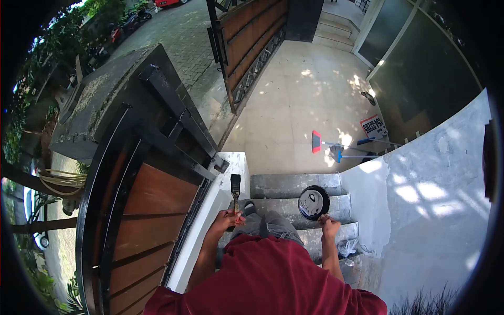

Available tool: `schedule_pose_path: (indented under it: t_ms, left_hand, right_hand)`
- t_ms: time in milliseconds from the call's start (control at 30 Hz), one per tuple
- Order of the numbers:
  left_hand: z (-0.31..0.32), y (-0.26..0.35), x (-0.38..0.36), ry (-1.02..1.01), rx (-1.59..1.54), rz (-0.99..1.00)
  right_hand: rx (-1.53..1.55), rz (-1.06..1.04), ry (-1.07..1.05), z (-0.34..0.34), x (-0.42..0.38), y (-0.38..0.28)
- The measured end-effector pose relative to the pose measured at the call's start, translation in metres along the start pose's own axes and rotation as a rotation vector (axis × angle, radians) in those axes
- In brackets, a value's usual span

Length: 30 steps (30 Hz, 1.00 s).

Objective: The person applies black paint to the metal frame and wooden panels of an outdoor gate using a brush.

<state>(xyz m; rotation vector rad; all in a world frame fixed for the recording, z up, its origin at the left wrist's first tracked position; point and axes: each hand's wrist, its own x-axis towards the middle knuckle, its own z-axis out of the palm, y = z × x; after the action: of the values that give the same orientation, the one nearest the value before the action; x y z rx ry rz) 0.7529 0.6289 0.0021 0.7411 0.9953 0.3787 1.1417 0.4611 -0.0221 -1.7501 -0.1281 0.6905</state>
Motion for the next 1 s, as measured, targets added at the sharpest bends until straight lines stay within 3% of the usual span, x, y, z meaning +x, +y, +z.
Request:
schedule_pose_path:
  t_ms: [167,267,333,567,1000]
  left_hand:
    - [-0.017,0.003,0.041,-0.039,0.065,-0.051]
    - [-0.020,0.017,0.048,-0.080,-0.062,0.013]
    - [-0.018,0.025,0.052,-0.070,-0.045,0.008]
    - [-0.006,0.040,0.076,0.015,0.016,-0.029]
    - [0.127,0.039,0.158,0.299,-0.136,-0.030]
  right_hand:
    - [-0.028,-0.011,-0.014,0.009,0.057,0.008]
    - [-0.020,-0.004,-0.013,0.016,0.083,0.018]
    - [0.064,-0.090,-0.037,0.018,0.099,0.019]
    - [-0.074,-0.064,-0.055,0.022,0.146,-0.006]
    - [-0.103,-0.069,-0.313,0.008,0.252,-0.038]
